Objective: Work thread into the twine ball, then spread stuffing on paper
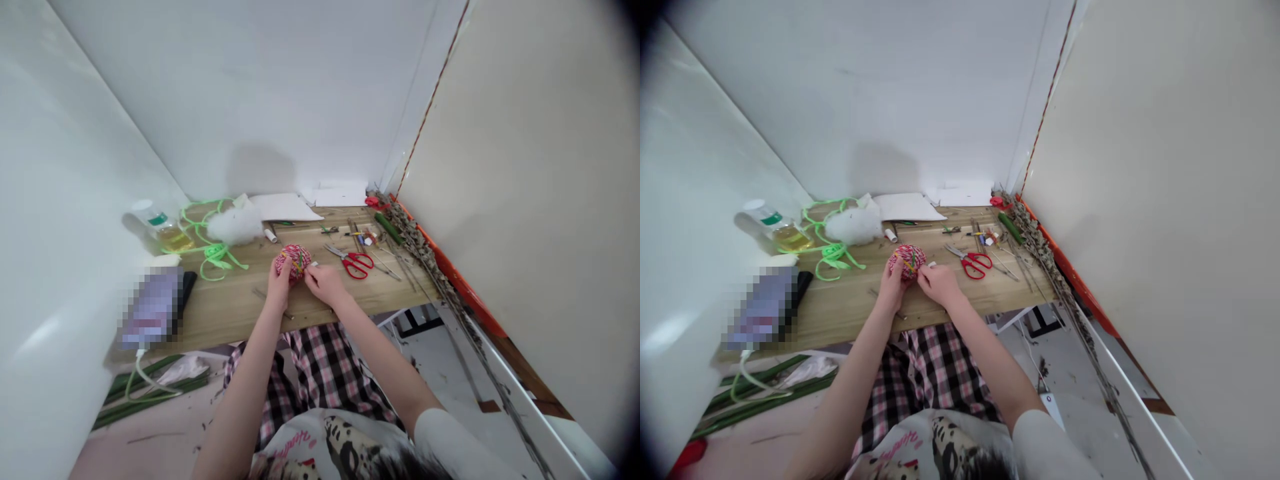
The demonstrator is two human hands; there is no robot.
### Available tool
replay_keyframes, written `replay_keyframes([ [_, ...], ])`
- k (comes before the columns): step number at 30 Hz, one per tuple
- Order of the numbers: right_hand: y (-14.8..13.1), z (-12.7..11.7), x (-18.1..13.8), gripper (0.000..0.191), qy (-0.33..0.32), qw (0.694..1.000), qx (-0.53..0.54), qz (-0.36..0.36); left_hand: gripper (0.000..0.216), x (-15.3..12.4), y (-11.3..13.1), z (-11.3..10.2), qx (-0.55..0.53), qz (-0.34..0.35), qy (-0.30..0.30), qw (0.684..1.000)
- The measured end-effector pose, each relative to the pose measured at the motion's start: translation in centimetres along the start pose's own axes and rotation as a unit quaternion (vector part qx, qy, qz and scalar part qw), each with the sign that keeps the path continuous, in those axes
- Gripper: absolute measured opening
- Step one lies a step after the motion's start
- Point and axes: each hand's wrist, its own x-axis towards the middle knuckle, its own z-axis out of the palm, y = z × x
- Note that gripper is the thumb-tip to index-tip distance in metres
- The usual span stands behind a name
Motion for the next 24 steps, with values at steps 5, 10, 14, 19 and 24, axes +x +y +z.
replay_keyframes([
  [5, 0.24, 0.05, -0.03, 0.023, -0.005, 1.000, -0.004, 0.011, 0.059, -0.13, -0.03, -0.11, -0.010, -0.004, -0.025, 1.000],
  [10, 0.10, -0.16, -0.05, 0.024, -0.009, 1.000, -0.002, 0.008, 0.059, -0.15, -0.27, -0.20, -0.002, 0.029, -0.013, 0.999],
  [14, -0.13, -0.24, -0.08, 0.024, -0.011, 1.000, 0.003, 0.001, 0.060, -0.05, -0.28, -0.17, -0.016, 0.025, 0.003, 1.000],
  [19, 0.03, -0.30, -0.12, 0.027, 0.000, 1.000, 0.003, 0.009, 0.059, 0.25, -0.07, -0.11, -0.041, 0.009, 0.012, 0.999],
  [24, 0.24, -0.27, -0.07, 0.029, 0.008, 1.000, 0.003, 0.015, 0.055, 0.36, 0.46, -0.24, -0.093, -0.012, 0.020, 0.995],
])
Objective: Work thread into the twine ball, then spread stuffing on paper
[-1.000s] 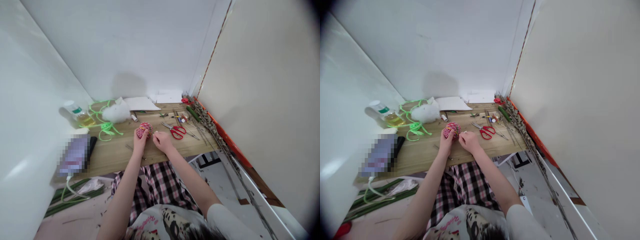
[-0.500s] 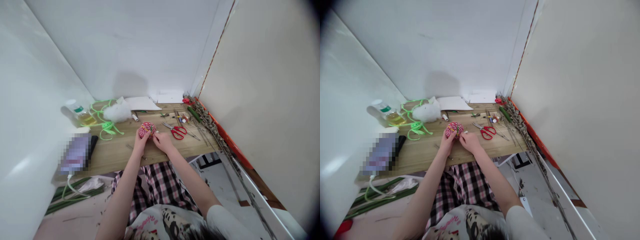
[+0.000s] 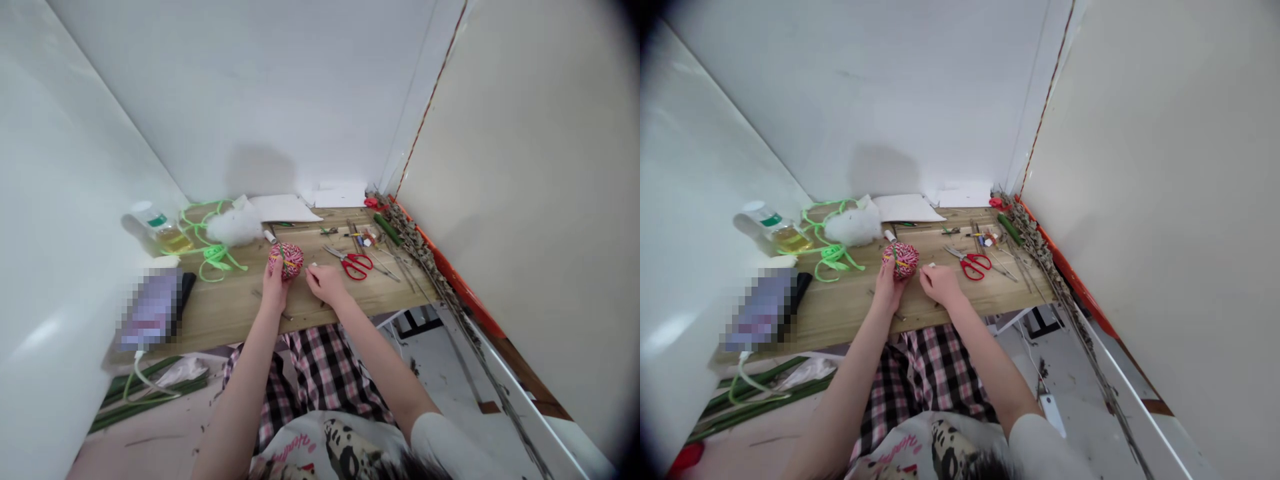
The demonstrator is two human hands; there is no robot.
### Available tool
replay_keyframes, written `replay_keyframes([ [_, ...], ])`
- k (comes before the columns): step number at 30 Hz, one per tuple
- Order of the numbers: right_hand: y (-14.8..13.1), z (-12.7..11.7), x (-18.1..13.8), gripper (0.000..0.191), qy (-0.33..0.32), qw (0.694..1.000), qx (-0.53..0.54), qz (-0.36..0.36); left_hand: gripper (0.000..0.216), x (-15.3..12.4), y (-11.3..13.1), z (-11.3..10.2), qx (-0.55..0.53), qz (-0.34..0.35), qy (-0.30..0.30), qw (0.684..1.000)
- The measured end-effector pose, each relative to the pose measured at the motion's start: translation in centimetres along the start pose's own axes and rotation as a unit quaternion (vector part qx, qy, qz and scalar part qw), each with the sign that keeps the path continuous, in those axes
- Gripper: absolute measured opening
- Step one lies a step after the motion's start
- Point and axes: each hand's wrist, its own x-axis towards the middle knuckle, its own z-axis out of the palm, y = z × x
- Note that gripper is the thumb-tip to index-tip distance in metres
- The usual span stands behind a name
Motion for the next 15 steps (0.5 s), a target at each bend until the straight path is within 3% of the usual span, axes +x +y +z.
replay_keyframes([
  [7, 0.03, 0.16, 0.06, 0.030, 0.009, 1.000, -0.015, 0.008, 0.057, -0.25, 0.31, 0.09, -0.019, 0.017, 0.006, 1.000],
  [15, 0.06, 0.49, 0.10, 0.022, -0.019, 1.000, -0.015, 0.000, 0.050, -0.09, 0.17, 0.07, 0.036, 0.007, -0.006, 0.999],
])
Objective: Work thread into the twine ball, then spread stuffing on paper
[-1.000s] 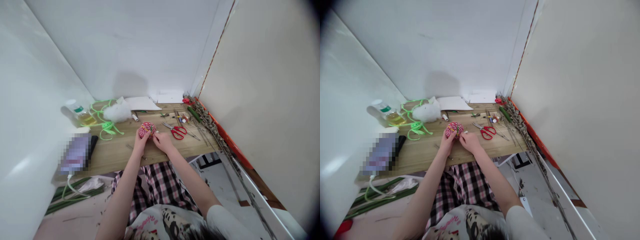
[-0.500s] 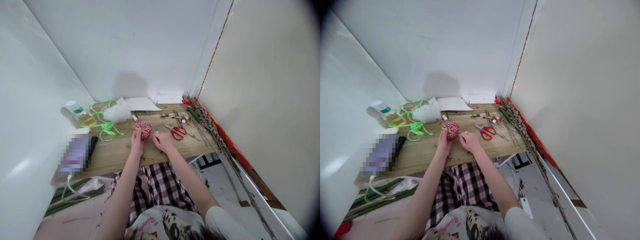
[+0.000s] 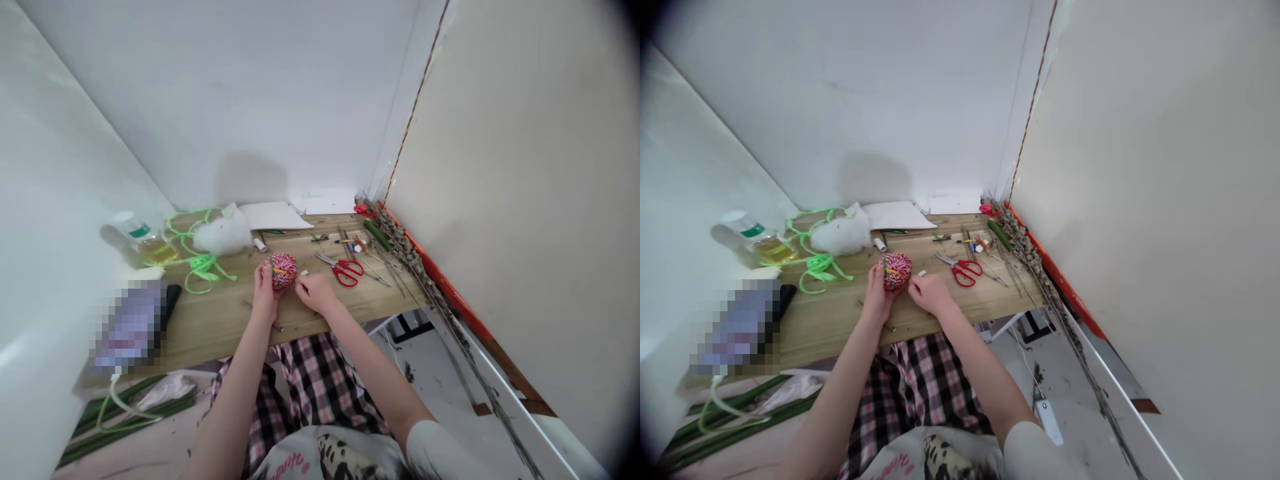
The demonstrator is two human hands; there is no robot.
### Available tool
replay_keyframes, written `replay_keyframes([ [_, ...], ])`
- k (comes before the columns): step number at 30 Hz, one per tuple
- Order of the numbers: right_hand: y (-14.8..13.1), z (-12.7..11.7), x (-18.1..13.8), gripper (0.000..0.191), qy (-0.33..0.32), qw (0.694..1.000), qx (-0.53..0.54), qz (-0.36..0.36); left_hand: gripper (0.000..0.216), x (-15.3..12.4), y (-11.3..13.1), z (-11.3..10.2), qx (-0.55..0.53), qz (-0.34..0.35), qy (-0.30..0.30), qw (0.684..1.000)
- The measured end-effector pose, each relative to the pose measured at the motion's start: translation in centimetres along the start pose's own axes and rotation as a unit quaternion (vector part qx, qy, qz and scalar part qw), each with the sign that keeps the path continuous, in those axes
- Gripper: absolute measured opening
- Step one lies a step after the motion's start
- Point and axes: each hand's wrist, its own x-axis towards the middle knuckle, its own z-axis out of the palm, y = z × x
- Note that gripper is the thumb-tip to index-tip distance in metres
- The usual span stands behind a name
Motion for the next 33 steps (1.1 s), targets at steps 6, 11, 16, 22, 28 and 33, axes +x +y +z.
replay_keyframes([
  [6, -0.26, -0.25, -0.07, 0.020, -0.014, 1.000, 0.002, -0.002, 0.051, 0.18, -0.50, -0.13, 0.036, -0.003, -0.004, 0.999],
  [11, -0.44, -0.43, -0.02, 0.021, -0.011, 1.000, -0.003, -0.006, 0.059, 0.25, -0.78, -0.32, 0.061, 0.016, 0.001, 0.998],
  [16, -0.62, -0.68, 0.02, 0.019, -0.012, 1.000, -0.007, -0.013, 0.067, 0.26, -0.65, -0.13, 0.075, 0.059, 0.013, 0.995],
  [22, -0.47, -0.45, 0.06, 0.020, -0.013, 1.000, -0.014, 0.002, 0.062, 0.12, -0.47, 0.08, 0.068, 0.040, 0.014, 0.997],
  [28, -0.29, -0.22, 0.08, 0.021, -0.008, 1.000, -0.020, 0.009, 0.067, -0.07, -0.13, 0.07, 0.054, -0.004, -0.010, 0.998],
  [33, -0.26, -0.64, 0.07, 0.023, 0.001, 1.000, -0.023, 0.008, 0.078, -0.11, -0.13, 0.08, 0.105, 0.010, -0.030, 0.994],
])
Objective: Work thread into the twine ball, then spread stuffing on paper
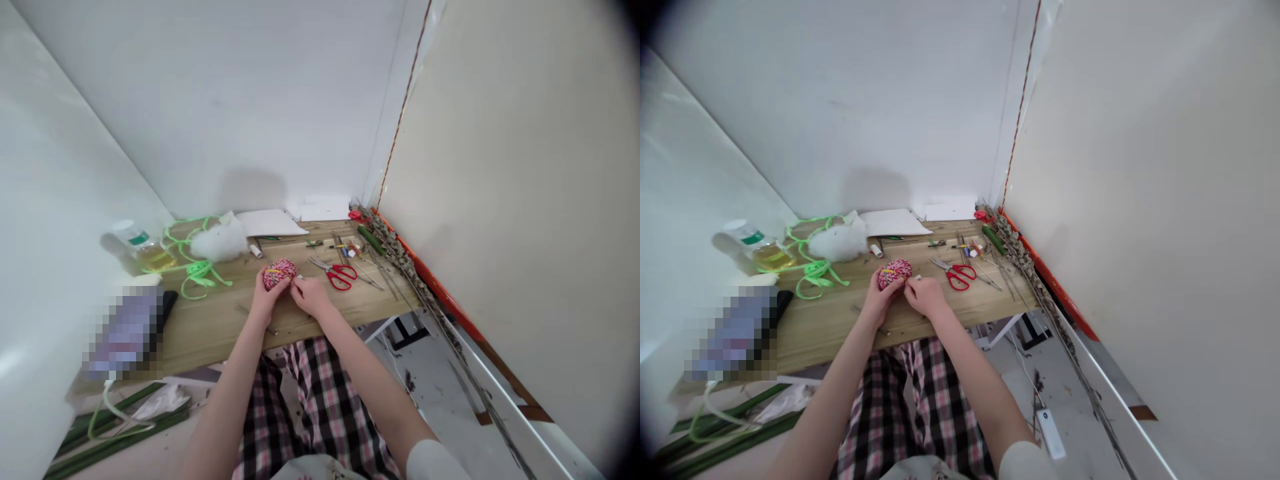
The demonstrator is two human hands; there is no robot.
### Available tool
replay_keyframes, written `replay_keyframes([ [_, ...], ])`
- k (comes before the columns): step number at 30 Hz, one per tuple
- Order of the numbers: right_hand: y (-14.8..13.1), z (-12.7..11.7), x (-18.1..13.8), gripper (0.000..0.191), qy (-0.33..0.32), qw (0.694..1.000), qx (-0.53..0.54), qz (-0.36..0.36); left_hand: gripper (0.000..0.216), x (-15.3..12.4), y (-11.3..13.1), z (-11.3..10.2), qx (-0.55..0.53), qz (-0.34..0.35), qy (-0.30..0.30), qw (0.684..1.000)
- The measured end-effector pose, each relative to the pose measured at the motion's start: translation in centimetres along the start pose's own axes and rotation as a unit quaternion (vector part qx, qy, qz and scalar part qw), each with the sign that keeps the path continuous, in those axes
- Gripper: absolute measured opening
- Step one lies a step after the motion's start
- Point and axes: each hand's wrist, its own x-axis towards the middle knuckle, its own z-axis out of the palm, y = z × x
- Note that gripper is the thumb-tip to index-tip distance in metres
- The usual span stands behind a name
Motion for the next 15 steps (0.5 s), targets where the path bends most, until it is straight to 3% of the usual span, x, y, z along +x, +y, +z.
replay_keyframes([
  [15, 0.07, 0.32, 0.11, 0.027, 0.035, 0.999, 0.012, -0.016, 0.059, 0.09, 0.17, 0.61, -0.036, -0.020, 0.008, 0.999],
])
